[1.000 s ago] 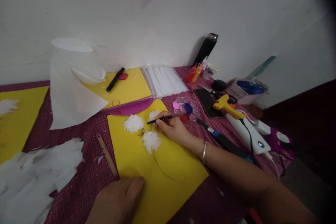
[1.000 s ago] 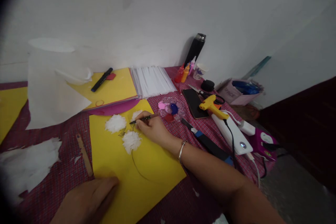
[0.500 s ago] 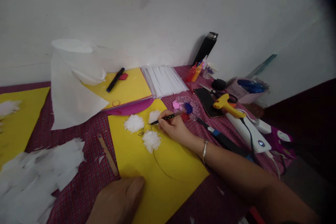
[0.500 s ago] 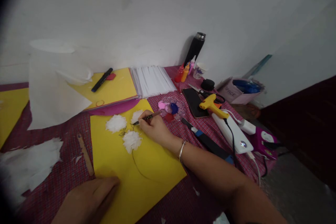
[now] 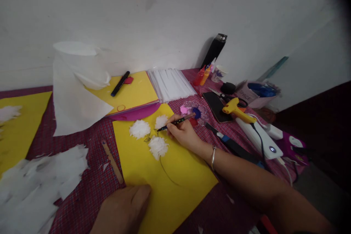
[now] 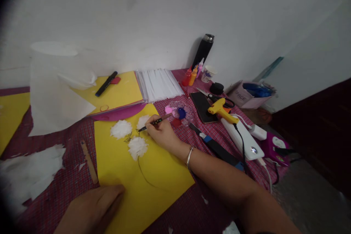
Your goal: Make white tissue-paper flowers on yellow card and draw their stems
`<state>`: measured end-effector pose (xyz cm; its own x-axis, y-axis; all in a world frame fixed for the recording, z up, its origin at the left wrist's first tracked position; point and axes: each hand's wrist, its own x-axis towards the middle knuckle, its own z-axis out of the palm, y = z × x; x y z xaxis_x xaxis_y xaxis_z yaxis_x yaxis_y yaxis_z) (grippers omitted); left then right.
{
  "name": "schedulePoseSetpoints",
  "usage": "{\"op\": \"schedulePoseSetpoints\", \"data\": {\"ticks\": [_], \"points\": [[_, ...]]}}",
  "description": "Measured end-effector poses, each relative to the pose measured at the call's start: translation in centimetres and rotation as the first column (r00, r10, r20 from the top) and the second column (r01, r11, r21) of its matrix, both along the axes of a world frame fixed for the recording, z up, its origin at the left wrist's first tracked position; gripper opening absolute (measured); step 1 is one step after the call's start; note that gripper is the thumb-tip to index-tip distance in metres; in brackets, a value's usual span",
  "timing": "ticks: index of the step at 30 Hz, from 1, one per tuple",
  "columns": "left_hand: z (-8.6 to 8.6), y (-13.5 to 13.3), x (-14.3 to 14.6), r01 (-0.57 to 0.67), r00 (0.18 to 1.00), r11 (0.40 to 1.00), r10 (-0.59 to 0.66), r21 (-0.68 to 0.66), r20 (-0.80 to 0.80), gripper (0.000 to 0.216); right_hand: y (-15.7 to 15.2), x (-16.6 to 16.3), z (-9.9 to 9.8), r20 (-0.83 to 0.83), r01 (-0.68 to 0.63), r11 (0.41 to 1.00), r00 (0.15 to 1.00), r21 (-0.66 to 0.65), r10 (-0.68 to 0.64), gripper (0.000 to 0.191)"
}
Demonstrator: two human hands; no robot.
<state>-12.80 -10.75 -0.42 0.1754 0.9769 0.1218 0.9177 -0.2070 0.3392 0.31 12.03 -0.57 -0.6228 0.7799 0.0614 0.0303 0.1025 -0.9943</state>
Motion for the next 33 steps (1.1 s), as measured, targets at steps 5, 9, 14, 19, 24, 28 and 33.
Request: {"op": "schedulePoseSetpoints", "data": {"ticks": [5,9,14,19,24,28,33], "points": [[0.1,0.1,0.0,-0.013,1.0,1.0,0.013,0.0,-0.006,0.022,-0.1,-0.2,0.1,0.007,-0.013,0.998,1.0,0.06,0.012,0.007],[0.1,0.2,0.0,-0.004,1.0,0.999,0.004,0.041,-0.009,0.022,-0.1,-0.2,0.2,-0.021,-0.001,0.998,1.0,0.063,0.002,0.008],[0.0,0.3,-0.1,0.012,1.0,0.996,-0.012,0.088,-0.001,0.021,-0.1,-0.2,0.0,-0.018,0.003,0.998,1.0,0.07,-0.001,0.007],[-0.1,0.2,0.1,-0.022,1.0,0.997,0.021,0.081,0.012,0.019,0.0,-0.4,0.1,-0.036,0.008,0.998,0.999,0.055,-0.006,0.006],[-0.5,0.3,0.2,-0.035,0.998,0.996,0.04,0.083,-0.054,0.021,-0.2,0.8,2.0,-0.076,0.096,0.988,0.991,-0.123,-0.106,0.012],[-0.6,0.4,-0.1,-0.011,0.993,0.995,0.022,0.102,-0.113,0.022,-0.9,2.9,2.8,-0.047,0.042,0.982,0.998,-0.182,-0.051,0.011],[-0.2,0.5,-0.3,0.014,0.991,0.993,0.001,0.113,-0.135,0.024,-1.3,3.5,1.9,-0.027,0.135,0.982,0.99,-0.135,-0.14,0.017]]}}
